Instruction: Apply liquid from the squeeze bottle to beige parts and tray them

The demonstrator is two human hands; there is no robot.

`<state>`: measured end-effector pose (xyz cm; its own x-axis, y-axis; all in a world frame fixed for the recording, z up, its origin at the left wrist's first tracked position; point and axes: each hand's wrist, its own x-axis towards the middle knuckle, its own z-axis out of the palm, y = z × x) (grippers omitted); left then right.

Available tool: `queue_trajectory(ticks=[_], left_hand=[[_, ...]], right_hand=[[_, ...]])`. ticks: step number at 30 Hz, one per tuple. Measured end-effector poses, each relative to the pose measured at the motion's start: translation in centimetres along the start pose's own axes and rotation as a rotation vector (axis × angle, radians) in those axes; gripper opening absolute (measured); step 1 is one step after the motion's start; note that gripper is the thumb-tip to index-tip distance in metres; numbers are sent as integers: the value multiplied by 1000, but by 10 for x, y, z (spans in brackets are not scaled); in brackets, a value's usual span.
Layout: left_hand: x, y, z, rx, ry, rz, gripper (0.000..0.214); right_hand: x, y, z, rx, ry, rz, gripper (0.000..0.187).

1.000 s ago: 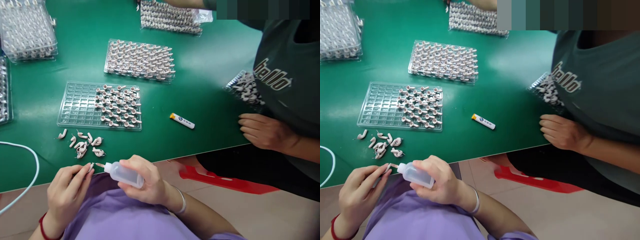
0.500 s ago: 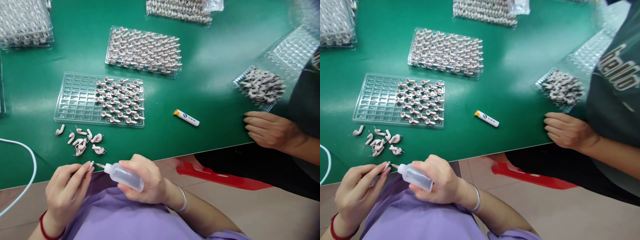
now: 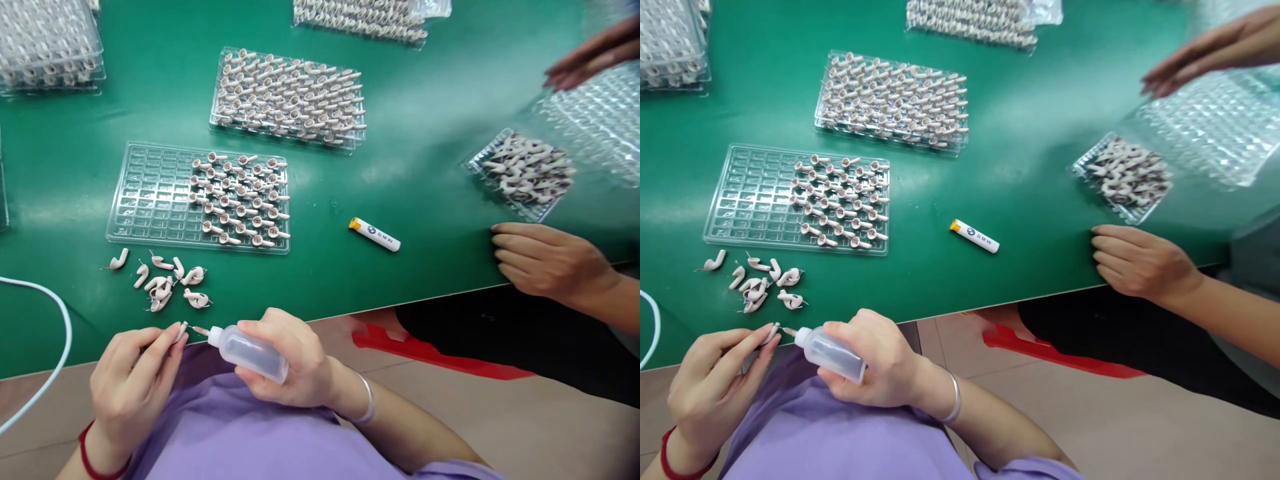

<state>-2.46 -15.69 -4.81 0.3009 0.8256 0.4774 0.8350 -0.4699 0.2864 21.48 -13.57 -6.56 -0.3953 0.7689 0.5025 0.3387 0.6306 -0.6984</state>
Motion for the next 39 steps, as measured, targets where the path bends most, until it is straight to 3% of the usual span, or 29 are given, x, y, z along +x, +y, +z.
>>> queue_trajectory(ticks=[10, 15, 17, 20, 23, 25, 27, 30, 39], left_hand=[[0, 0, 1, 0, 12, -11, 39], [-2, 6, -1, -67, 16, -105, 38], [-5, 13, -5, -151, 16, -209, 36], [-10, 25, -10, -376, -76, -438, 24], [-12, 33, -10, -703, -265, -808, 13], [-11, 35, -5, -905, -359, -1078, 22], [-10, 36, 0, -1026, -400, -1249, 29], [-10, 35, 8, -1104, -413, -1342, 32], [-13, 35, 15, -1132, -486, -1397, 43]], right_hand=[[1, -1, -2, -9, -3, 7, 53], [-1, -3, -9, 125, 31, 132, 50], [-3, -6, -8, 184, 58, 200, 51], [-5, -10, 1, 243, 69, 208, 53], [-4, -13, 14, 177, 62, 113, 45], [-3, -13, 21, 59, 78, 55, 33], [-2, -13, 27, -66, 85, 22, 19], [-3, -13, 31, -176, 64, 18, 10], [-7, -13, 34, -207, 59, 39, 18]])
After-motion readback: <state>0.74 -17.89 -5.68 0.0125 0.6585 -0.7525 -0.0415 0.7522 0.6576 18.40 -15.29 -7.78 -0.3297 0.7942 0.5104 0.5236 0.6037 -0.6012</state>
